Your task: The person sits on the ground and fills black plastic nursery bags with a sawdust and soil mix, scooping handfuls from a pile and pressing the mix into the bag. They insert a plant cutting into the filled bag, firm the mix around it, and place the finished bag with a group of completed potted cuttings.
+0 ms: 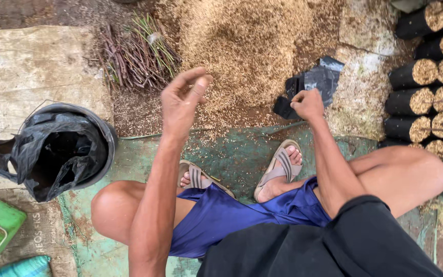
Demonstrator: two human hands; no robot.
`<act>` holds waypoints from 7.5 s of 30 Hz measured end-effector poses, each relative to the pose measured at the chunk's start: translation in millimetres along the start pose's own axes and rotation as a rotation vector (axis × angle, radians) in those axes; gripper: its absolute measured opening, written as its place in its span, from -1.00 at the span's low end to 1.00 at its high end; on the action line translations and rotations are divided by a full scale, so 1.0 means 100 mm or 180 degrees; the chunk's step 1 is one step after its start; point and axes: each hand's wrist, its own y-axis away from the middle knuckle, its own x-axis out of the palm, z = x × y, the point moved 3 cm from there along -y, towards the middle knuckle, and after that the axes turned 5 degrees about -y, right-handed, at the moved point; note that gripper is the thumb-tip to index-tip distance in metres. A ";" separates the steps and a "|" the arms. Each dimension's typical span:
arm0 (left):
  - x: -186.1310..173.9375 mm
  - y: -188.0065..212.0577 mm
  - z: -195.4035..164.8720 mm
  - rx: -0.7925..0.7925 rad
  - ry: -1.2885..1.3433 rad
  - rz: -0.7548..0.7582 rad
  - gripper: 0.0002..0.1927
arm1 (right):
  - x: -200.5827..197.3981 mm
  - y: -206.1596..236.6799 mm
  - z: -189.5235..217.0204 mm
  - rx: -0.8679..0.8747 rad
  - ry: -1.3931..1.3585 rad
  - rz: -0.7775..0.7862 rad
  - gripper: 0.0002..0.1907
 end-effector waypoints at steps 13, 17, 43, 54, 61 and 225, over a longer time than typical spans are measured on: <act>0.53 -0.02 -0.11 -0.0057 -0.1003 0.0277 -0.74 | -0.98 0.36 2.01 -0.2122 -0.0960 0.0735 -0.83; 0.43 -0.07 0.12 -0.0294 -0.0808 -0.0128 -0.83 | -1.06 0.40 2.14 -0.2401 -0.0683 -0.0452 -0.81; 0.59 0.03 0.39 -0.0189 -0.0173 -0.0068 -0.63 | -0.03 0.42 1.70 -0.0412 -0.3819 0.1025 -0.87; 0.55 0.05 0.50 -0.0377 -0.0395 -0.0310 -0.76 | -0.03 0.55 1.81 0.0046 -0.4309 0.1340 -0.88; 0.55 0.06 0.44 -0.0524 -0.0216 -0.0258 -0.74 | -0.02 0.50 1.79 0.0260 -0.4836 0.1564 -0.92; 0.30 -0.34 0.50 0.1763 -0.2843 -0.1152 -0.65 | 0.51 0.12 2.29 0.0231 -0.3431 0.0741 -0.88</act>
